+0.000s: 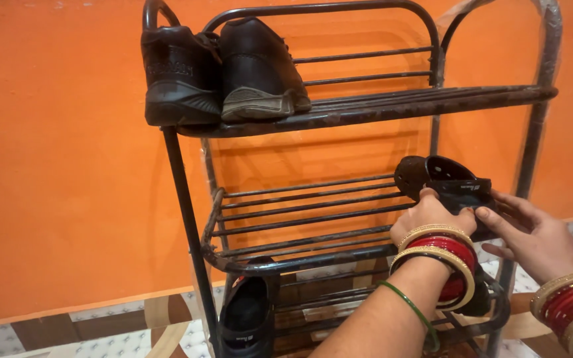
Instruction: The person wipes a black sandal with a cloth, then places it on a metal shoe rack. They repeat this process with another sandal, cleaning and arranging them on the rack.
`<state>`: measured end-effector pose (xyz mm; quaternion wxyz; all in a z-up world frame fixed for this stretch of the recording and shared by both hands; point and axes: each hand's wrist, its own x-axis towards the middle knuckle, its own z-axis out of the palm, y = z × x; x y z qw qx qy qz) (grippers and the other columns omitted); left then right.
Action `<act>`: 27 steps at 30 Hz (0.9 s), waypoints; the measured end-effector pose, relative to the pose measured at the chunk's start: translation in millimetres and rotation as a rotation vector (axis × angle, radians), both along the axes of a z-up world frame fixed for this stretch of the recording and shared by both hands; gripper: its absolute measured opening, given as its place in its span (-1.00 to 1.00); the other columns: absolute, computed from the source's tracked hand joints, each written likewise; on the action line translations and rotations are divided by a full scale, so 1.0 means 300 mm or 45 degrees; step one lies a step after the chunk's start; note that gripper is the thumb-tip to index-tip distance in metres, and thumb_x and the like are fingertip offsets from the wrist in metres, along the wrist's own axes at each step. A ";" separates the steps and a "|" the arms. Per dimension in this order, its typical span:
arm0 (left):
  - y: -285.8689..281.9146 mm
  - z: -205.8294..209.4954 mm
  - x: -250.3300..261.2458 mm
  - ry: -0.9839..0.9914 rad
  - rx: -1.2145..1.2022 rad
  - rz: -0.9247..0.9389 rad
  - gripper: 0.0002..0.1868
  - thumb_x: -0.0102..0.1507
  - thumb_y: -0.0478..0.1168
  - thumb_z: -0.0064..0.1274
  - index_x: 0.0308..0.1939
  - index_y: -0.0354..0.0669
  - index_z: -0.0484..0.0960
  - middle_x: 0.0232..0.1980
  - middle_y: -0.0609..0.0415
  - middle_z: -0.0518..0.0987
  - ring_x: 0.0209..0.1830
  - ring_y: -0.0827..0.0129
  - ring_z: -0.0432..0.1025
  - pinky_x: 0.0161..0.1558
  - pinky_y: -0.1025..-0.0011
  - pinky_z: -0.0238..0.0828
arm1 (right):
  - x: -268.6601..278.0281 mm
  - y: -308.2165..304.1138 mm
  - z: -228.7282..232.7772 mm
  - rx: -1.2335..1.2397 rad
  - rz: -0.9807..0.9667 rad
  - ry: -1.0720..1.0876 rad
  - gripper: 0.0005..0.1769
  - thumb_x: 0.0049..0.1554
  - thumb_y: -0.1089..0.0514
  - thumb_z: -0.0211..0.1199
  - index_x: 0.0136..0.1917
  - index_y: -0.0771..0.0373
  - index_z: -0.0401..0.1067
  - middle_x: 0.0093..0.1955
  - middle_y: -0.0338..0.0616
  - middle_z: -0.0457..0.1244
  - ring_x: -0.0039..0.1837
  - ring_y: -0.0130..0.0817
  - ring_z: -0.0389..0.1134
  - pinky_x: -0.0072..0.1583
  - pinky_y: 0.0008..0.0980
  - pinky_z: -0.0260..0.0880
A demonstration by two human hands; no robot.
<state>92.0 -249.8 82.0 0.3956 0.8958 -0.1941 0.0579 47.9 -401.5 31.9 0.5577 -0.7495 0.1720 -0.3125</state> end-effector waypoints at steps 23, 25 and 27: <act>0.145 -0.122 -0.172 -0.061 -0.298 -0.182 -0.27 0.28 0.14 -0.03 0.45 -0.16 0.35 0.50 -0.12 0.33 0.52 0.07 0.18 0.44 0.13 0.10 | -0.158 0.156 0.029 -0.315 -0.025 -0.142 -0.14 0.12 -0.13 0.25 0.58 0.25 0.17 0.49 0.20 0.19 0.53 -0.02 0.20 0.45 -0.09 0.19; 0.167 -0.119 -0.194 -0.038 -0.273 -0.190 -0.29 0.28 0.12 -0.05 0.45 -0.14 0.36 0.49 -0.11 0.34 0.50 0.05 0.19 0.42 0.10 0.12 | -0.174 0.179 0.017 -0.324 -0.027 -0.130 -0.17 0.13 -0.11 0.25 0.57 0.25 0.19 0.48 0.18 0.20 0.52 -0.03 0.21 0.44 -0.10 0.21; 0.194 -0.124 -0.211 0.006 -0.216 -0.204 -0.30 0.29 0.11 -0.07 0.46 -0.11 0.34 0.50 -0.09 0.33 0.49 0.02 0.19 0.40 0.05 0.12 | -0.189 0.194 0.002 -0.422 -0.102 -0.105 -0.20 0.17 -0.09 0.28 0.56 0.28 0.20 0.48 0.22 0.16 0.52 0.00 0.17 0.42 -0.09 0.19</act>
